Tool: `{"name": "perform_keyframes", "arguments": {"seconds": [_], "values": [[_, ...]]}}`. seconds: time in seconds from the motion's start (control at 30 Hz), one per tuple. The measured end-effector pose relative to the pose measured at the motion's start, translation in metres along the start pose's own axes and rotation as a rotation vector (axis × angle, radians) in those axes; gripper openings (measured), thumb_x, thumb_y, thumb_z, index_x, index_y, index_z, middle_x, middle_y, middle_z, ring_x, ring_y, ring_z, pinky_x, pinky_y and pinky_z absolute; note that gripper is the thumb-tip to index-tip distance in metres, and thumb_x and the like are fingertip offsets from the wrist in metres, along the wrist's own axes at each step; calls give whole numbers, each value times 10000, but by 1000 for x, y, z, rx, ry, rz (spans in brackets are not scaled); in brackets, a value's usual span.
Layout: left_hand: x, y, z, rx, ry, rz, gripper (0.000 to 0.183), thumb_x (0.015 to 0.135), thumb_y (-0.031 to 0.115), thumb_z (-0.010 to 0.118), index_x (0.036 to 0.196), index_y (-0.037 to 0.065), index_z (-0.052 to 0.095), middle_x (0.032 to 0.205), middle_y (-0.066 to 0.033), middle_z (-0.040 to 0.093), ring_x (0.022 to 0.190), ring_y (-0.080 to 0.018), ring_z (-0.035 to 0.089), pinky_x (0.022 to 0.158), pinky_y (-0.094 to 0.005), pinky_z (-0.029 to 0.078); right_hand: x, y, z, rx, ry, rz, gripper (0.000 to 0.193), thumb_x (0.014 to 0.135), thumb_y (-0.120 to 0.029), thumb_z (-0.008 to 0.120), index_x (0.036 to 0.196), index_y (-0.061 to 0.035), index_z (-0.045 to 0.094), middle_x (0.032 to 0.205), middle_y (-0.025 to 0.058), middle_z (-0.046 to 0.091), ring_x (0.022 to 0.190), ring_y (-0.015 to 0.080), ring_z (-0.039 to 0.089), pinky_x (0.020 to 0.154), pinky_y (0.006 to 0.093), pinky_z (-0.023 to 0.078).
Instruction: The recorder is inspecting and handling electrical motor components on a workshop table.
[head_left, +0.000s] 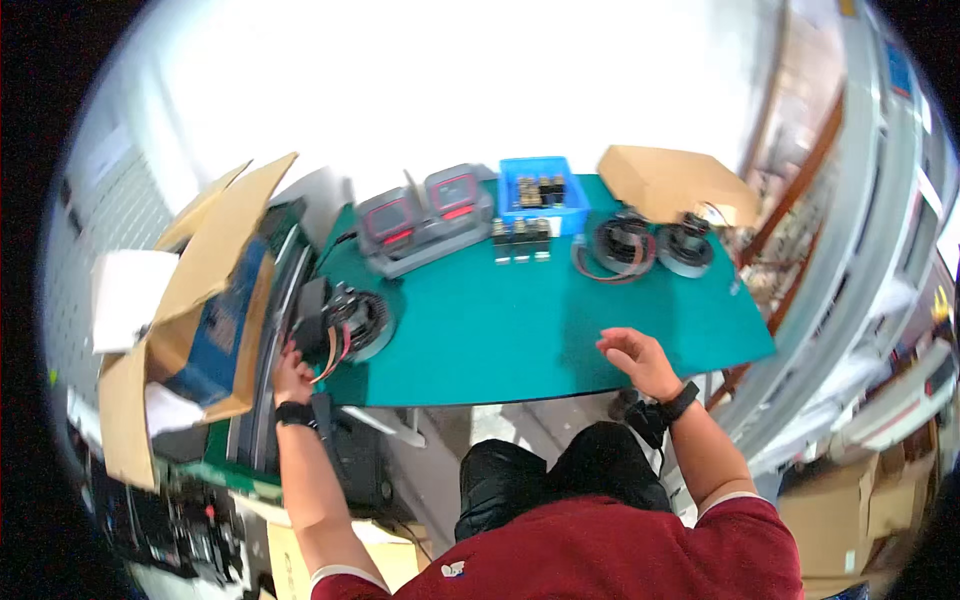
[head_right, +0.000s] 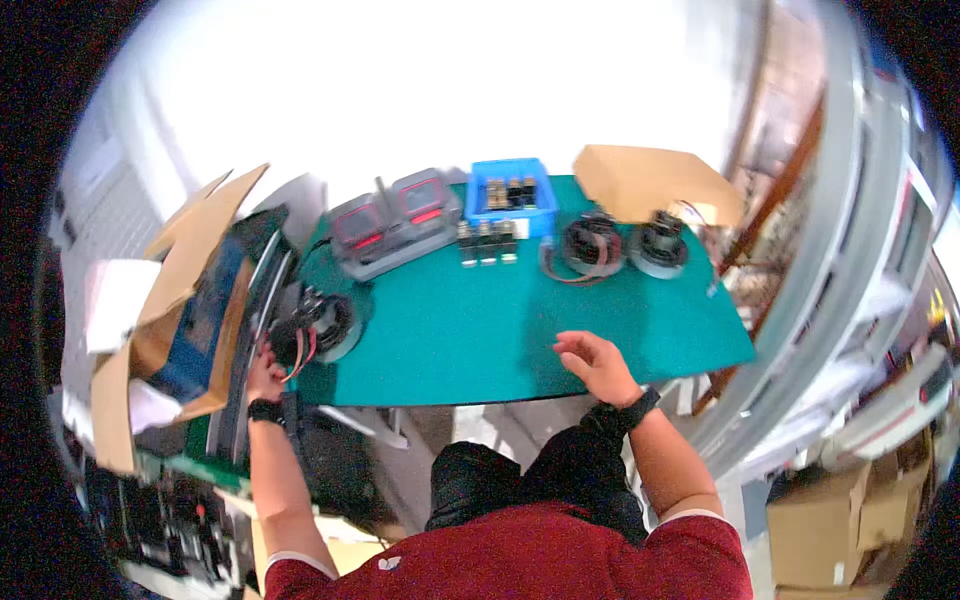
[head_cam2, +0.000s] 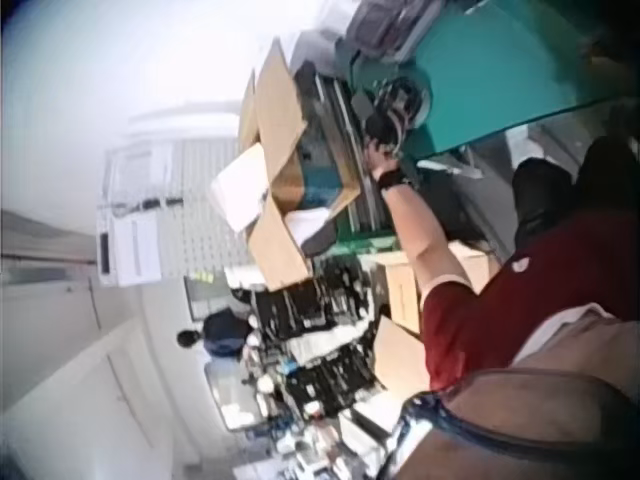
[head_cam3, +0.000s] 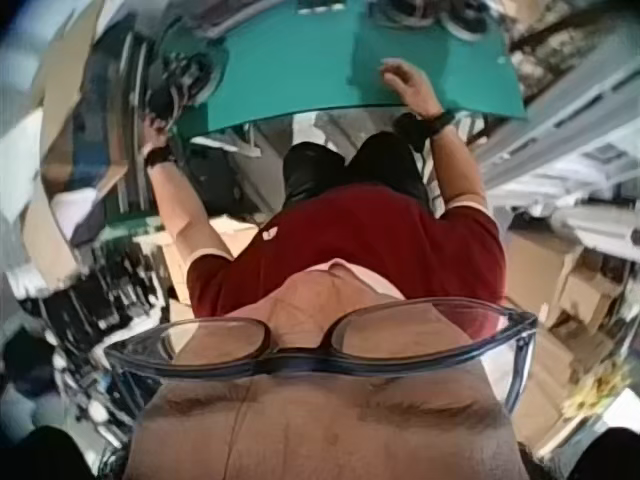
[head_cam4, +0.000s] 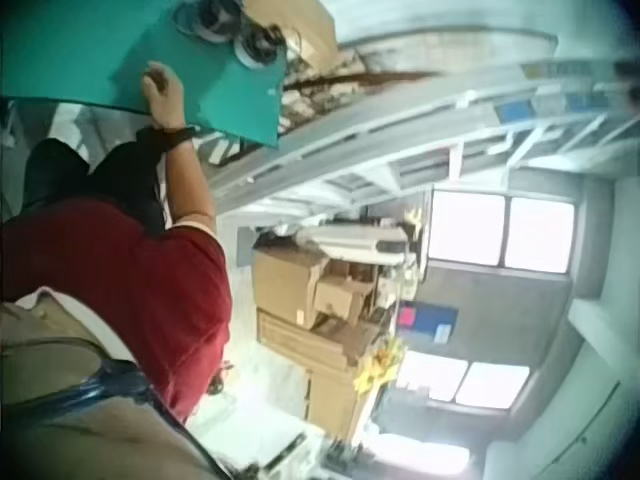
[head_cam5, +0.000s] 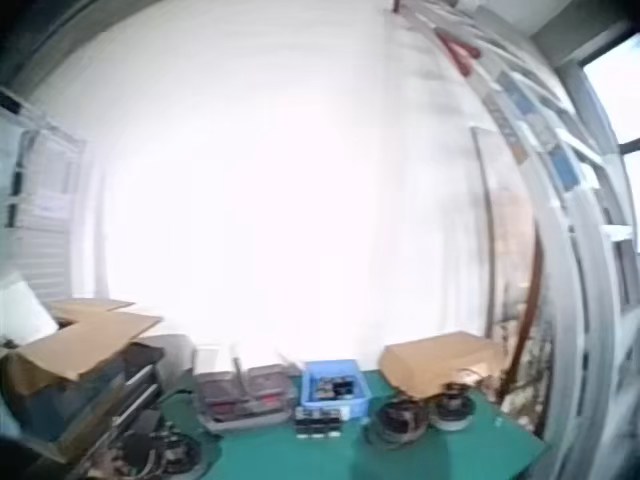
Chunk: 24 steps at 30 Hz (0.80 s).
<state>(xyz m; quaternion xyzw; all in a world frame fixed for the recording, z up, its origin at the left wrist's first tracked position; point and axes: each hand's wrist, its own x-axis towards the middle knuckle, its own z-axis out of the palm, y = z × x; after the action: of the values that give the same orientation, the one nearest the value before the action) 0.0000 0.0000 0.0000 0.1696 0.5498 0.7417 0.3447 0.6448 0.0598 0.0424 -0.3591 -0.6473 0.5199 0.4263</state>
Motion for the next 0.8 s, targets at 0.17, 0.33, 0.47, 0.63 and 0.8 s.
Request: {"name": "perform_keyframes", "arguments": {"seconds": [0.17,0.33,0.47,0.63,0.8], "values": [[16,3,63,536,-145,35,238,866,158,498,1092,82,507,700,13,460,469,-70,382,380,-217,332,-79,29,-58,75,382,38,282,862,-63,572,1136,-13,532,980,69,625,914,116,567,817,265,455],[29,4,40,568,-115,69,247,869,144,464,1083,40,531,728,-6,478,599,-101,480,444,-243,400,-117,36,-85,95,508,-44,242,862,-50,567,1096,10,545,944,72,629,882,127,584,793,267,461],[33,-3,0,684,50,412,389,882,108,425,1239,-40,465,1187,-122,534,1056,-227,524,927,-328,376,-103,29,-91,3,512,-89,258,867,-46,553,1116,18,530,939,69,631,869,115,582,769,251,461],[-63,3,58,646,36,386,353,904,54,409,1241,-27,470,1250,-120,496,1140,-221,461,971,-328,330,-85,4,-102,-138,488,-23,273,869,-47,540,1133,17,521,949,71,634,852,91,571,749,234,457],[-159,10,109,567,98,728,380,891,75,425,1250,-51,434,1296,-152,442,1197,-233,412,1014,-344,288,-65,6,-109,-142,463,-14,285,858,-51,558,1133,15,524,950,66,632,859,93,571,760,235,456]]}}
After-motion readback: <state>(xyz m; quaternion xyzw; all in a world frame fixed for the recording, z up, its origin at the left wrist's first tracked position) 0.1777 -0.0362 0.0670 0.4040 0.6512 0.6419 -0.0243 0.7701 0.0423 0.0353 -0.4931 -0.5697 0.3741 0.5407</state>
